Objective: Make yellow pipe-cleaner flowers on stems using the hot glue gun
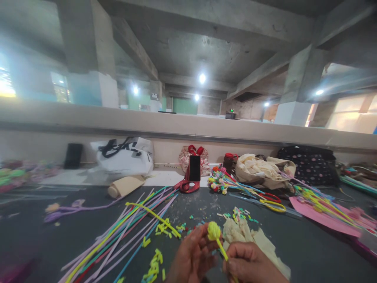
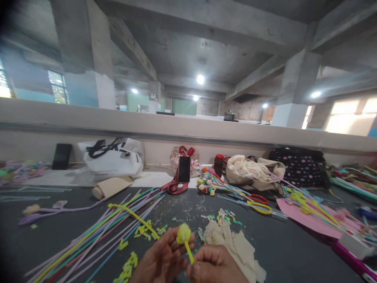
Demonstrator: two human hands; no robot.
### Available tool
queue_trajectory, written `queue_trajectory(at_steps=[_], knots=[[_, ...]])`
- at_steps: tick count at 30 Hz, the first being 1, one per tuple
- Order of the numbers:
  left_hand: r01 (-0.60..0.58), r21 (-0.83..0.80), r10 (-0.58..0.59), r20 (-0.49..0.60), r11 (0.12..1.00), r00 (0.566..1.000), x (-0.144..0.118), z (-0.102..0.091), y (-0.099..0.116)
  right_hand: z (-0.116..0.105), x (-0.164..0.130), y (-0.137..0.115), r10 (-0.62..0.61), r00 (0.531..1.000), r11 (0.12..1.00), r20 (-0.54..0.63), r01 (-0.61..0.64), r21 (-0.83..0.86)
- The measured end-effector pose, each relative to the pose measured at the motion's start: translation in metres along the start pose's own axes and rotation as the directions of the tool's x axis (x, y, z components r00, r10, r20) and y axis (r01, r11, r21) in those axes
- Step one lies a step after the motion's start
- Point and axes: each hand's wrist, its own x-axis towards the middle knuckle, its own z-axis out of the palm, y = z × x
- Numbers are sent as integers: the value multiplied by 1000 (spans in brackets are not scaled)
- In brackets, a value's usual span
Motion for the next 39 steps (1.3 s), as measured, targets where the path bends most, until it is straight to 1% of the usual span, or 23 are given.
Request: queue_trajectory(at_steps=[2,5,7,9,13,21,29,31,33,35,36,37,39], knots=[[11,4,-11,39,1000,999,-1,0,-1,0,0,-1,16,999,999,33,-17,50],[-8,2,8,112,1000,994,-2,-1,-2,-1,0,0,36,997,990,63,-45,135],[-13,2,12,131,1000,991,-2,-1,-3,-2,0,1,48,996,985,81,-61,160],[-18,2,17,133,1000,991,-2,0,-3,-3,1,2,67,992,984,103,-83,158],[-40,-16,42,121,999,992,-1,2,-3,-3,1,2,107,986,987,131,-121,103],[-64,-30,67,94,997,993,-1,4,-2,-3,0,-1,110,984,992,138,-118,51],[-76,-18,77,105,997,992,0,2,-1,-3,0,-4,48,990,993,136,-62,96],[-70,-31,72,81,997,994,1,1,1,-2,0,-6,20,993,991,113,-34,128],[-43,-8,43,5,999,999,3,0,1,-1,-1,-7,0,997,990,78,-11,140],[-8,49,12,-82,999,997,6,-1,-3,0,0,-6,3,1000,994,28,-6,107],[10,82,-1,-108,997,994,7,-2,-6,1,1,-5,4,1000,998,-8,-3,68],[20,111,-8,-113,994,994,9,-4,-10,2,3,-3,-7,999,1000,-50,8,19],[20,138,-9,-78,990,997,13,-7,-18,5,7,0,-58,990,995,-130,46,-93]])
